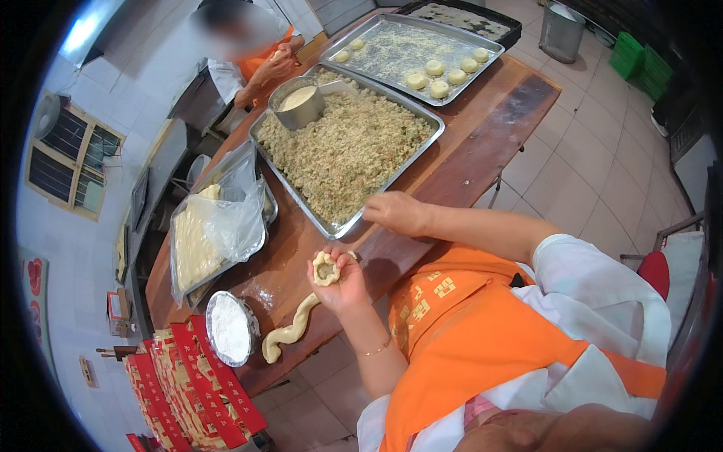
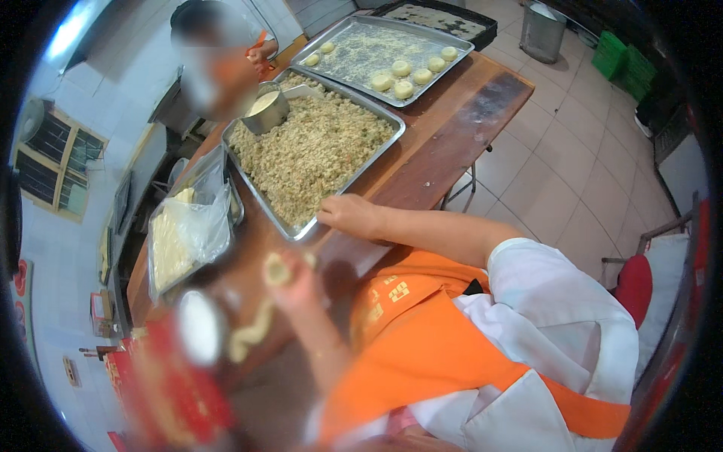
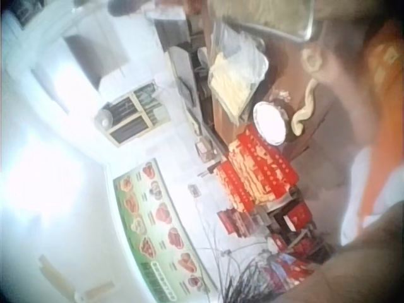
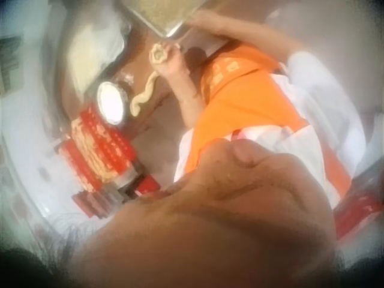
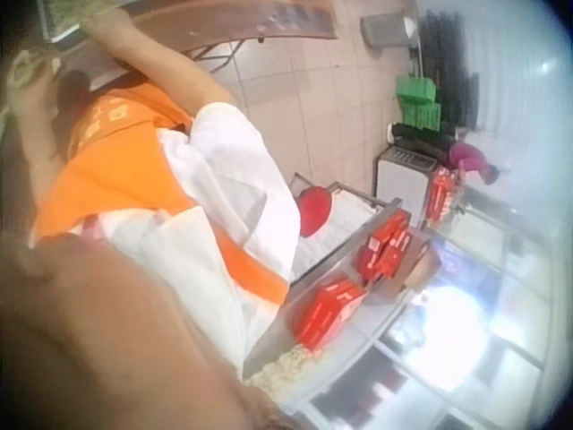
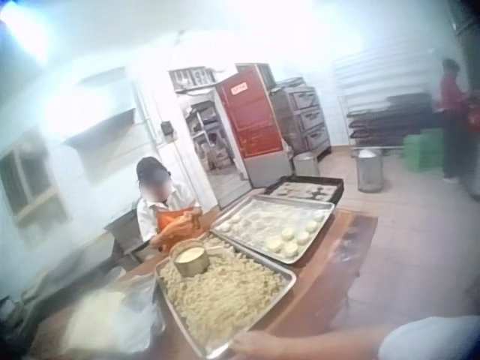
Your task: The person prepares filled dough balls by hand, pinching pieces of dough from a long roll, flattening them, adding filling from a large tray, and placing the finished balls onto a baking sheet.
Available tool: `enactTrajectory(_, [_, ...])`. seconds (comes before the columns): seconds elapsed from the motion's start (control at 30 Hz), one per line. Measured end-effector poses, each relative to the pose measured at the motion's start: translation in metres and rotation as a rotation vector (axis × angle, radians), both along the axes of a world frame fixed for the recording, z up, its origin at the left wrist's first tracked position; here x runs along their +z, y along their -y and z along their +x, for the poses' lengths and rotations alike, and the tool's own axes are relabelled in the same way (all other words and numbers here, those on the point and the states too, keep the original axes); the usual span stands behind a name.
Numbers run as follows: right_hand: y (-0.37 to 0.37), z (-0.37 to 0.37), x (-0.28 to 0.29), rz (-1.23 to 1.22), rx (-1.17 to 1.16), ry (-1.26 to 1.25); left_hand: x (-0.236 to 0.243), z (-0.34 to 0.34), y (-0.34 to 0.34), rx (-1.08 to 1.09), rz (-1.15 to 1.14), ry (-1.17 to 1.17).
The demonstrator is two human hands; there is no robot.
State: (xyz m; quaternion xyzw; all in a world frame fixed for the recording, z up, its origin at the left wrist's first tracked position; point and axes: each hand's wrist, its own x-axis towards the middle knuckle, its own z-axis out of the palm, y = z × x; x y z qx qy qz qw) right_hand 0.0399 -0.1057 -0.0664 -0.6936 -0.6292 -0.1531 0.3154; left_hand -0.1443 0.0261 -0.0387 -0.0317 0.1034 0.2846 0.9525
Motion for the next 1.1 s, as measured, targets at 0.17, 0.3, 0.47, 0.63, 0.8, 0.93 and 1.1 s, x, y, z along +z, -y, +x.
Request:
enactTrajectory(0.17, [-0.002, 0.061, 0.047, 0.103, -0.507, 0.459, 0.025, 0.033, 0.029, 0.068, -0.012, -0.316])
enactTrajectory(0.3, [0.000, 0.036, 0.069, -0.081, 0.013, -0.604, 0.011, 0.059, 0.032, -0.048, -0.013, -0.178])
enactTrajectory(0.47, [0.004, -0.011, 0.072, -0.201, 0.331, -1.196, 0.002, 0.085, 0.043, -0.065, 0.163, -0.257])
enactTrajectory(0.63, [0.002, -0.025, 0.044, 0.026, 0.209, -1.220, -0.005, 0.093, 0.054, -0.072, 0.360, -0.328])
enactTrajectory(0.8, [0.002, -0.024, 0.047, 0.093, 0.168, -1.262, -0.018, 0.100, 0.050, -0.058, 0.398, -0.341])
enactTrajectory(0.93, [0.005, -0.001, 0.065, 0.186, 0.370, -1.570, 0.061, 0.106, 0.067, -0.085, 0.515, -0.432])
enactTrajectory(1.1, [0.009, -0.010, 0.077, -0.042, 0.420, -1.365, 0.019, 0.083, 0.051, -0.118, 0.772, -0.286])
